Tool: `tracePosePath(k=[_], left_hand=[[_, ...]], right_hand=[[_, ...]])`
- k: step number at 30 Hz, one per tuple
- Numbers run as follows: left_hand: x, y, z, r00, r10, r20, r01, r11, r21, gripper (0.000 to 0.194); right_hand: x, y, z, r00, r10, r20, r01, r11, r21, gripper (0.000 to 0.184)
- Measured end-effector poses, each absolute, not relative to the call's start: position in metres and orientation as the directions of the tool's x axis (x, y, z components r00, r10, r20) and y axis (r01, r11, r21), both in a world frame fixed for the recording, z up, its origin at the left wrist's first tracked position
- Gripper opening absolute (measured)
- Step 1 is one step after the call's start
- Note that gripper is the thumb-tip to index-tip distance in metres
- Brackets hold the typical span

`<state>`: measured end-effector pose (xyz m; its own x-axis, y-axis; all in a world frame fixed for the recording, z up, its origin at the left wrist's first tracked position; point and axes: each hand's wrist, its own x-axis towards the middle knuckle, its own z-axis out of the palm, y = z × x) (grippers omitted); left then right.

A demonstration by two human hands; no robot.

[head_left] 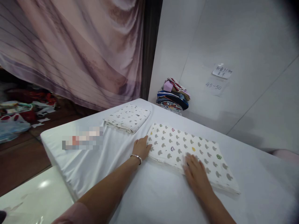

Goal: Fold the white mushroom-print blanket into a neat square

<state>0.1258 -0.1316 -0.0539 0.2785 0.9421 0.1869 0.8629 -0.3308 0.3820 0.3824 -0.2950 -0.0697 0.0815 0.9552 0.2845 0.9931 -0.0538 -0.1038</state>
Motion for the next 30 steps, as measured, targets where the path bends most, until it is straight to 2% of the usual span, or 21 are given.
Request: tracePosePath(k=[3, 9, 12, 16, 19, 21, 26, 30], left_hand=[[0.126, -0.131, -0.054, 0.277, 0.943, 0.186, 0.862, -0.329, 0.386, 0.049], [0.125, -0.131, -0.054, 0.25, 0.951, 0.184, 0.871, -0.304, 0.387, 0.053], [0.125, -0.131, -0.053, 0.231, 0.957, 0.176, 0.875, -0.283, 0.393, 0.055], [0.126, -0.132, -0.051, 0.261, 0.947, 0.188, 0.857, -0.316, 0.406, 0.054], [0.127, -0.131, -0.051, 0.296, 0.934, 0.202, 0.826, -0.356, 0.436, 0.056], [0.126, -0.13, -0.053, 0.305, 0.929, 0.209, 0.806, -0.369, 0.463, 0.058], [0.125, -0.131, -0.056, 0.207, 0.963, 0.174, 0.835, -0.267, 0.482, 0.065], [0.126, -0.131, -0.054, 0.184, 0.97, 0.162, 0.853, -0.239, 0.463, 0.065]], right_hand=[[0.363, -0.296, -0.075, -0.059, 0.957, 0.284, 0.997, 0.072, -0.034, 0.048], [0.365, -0.296, -0.075, -0.063, 0.96, 0.271, 0.997, 0.071, -0.02, 0.047], [0.364, -0.297, -0.069, -0.026, 0.977, 0.213, 0.996, 0.044, -0.078, 0.049], [0.362, -0.295, -0.05, 0.041, 0.997, 0.07, 0.971, -0.023, -0.238, 0.052], [0.363, -0.289, -0.038, 0.105, 0.984, 0.146, 0.95, -0.056, -0.307, 0.051], [0.364, -0.285, -0.04, 0.121, 0.972, 0.199, 0.958, -0.062, -0.279, 0.051], [0.36, -0.28, -0.065, 0.107, 0.975, 0.193, 0.99, -0.086, -0.113, 0.049], [0.36, -0.282, -0.075, 0.091, 0.968, 0.235, 0.994, -0.074, -0.082, 0.048]])
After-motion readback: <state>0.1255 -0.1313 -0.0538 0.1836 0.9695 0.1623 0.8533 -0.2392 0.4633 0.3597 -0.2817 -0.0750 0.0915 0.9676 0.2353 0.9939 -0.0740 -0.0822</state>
